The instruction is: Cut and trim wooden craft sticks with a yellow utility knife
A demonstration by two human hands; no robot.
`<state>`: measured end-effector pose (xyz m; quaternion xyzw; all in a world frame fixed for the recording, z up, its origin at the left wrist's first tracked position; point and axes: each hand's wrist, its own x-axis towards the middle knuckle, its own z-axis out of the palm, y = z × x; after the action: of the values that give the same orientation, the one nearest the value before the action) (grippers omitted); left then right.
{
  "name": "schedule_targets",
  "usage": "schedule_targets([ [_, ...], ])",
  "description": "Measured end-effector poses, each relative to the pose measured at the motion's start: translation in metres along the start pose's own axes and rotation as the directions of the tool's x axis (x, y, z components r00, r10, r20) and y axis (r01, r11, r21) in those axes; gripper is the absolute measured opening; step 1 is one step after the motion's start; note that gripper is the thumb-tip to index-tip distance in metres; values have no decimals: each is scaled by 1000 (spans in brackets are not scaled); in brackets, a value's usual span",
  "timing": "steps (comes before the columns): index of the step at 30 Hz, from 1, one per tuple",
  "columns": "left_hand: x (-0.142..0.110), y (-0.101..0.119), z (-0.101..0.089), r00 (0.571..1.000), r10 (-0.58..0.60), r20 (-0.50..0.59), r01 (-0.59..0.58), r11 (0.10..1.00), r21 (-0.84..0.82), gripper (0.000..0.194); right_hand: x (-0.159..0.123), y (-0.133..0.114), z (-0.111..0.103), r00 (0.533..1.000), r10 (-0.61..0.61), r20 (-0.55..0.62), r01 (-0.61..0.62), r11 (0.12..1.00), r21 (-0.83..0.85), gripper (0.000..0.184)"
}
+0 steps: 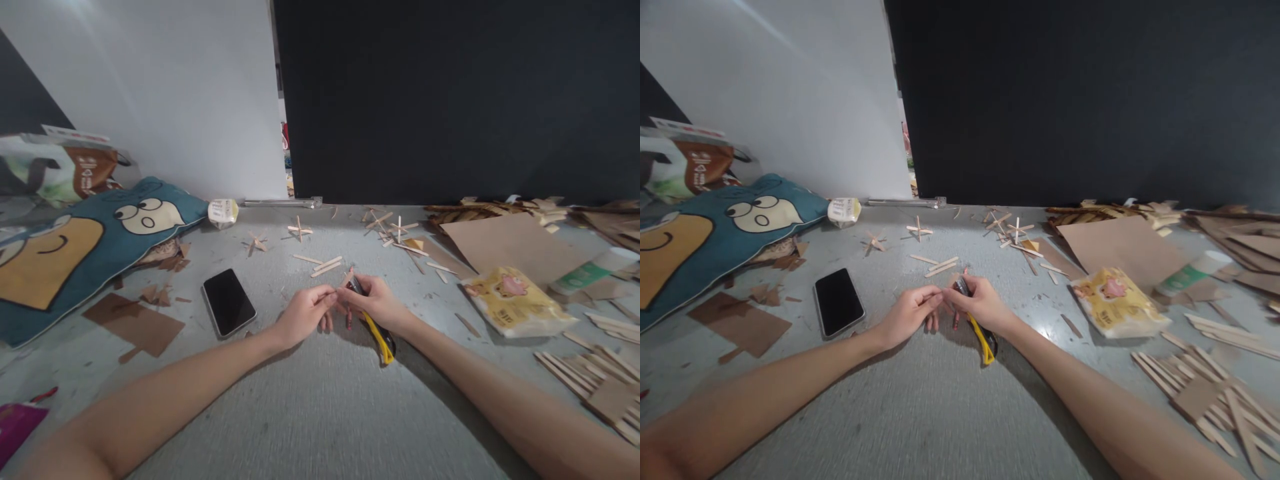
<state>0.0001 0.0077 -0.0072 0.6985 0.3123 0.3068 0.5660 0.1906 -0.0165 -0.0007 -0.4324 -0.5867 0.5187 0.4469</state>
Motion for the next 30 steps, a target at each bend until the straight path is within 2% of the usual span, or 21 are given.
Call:
schedule_targets([
  [4, -1, 2, 1, 1000, -4, 11, 5, 999, -45, 50, -2, -1, 0, 1000, 19, -19, -19, 1000, -1, 48],
  [9, 0, 3, 1, 997, 9, -74, -14, 998, -67, 49, -1, -1, -2, 999, 43, -30, -36, 981, 193, 47],
  [11, 1, 3, 1, 992, 10, -123, -22, 995, -96, 49, 2, -6, -4, 992, 21, -121, 17, 953, 302, 43],
  [13, 2, 3, 1, 987, 5, -162, -24, 993, -119, 49, 4, -13, -7, 967, -19, -255, 109, 932, 346, 38],
  [15, 2, 2, 1, 984, -2, -181, -23, 991, -134, 49, 2, -17, -10, 922, -119, -369, 217, 947, 236, 36],
  [17, 1, 0, 0, 983, -3, -181, -21, 991, -133, 49, -3, -14, -13, 860, -290, -419, 287, 955, -72, 38],
  [18, 1, -1, 0, 981, 9, -195, -33, 993, -117, 48, -6, -11, -15, 826, -403, -395, 312, 909, -276, 40],
  [20, 1, -3, -1, 966, 60, -250, -76, 996, -54, 46, -12, -1, -19, 803, -557, -210, 346, 724, -597, 40],
  [22, 1, -4, -2, 943, 121, -310, -128, 992, 1, 43, -15, 8, -21, 779, -627, 22, 423, 499, -756, 42],
  [24, 1, -3, -1, 929, 166, -331, -175, 985, 5, 39, -16, 15, -22, 748, -642, 171, 485, 352, -801, 44],
  [26, 1, -1, -1, 924, 207, -323, -225, 974, -19, 36, -14, 18, -22, 736, -650, 190, 500, 331, -800, 43],
  [30, 0, 2, 1, 904, 267, -334, -299, 953, -47, 34, -12, 22, -22, 770, -623, 140, 510, 468, -722, 31],
])
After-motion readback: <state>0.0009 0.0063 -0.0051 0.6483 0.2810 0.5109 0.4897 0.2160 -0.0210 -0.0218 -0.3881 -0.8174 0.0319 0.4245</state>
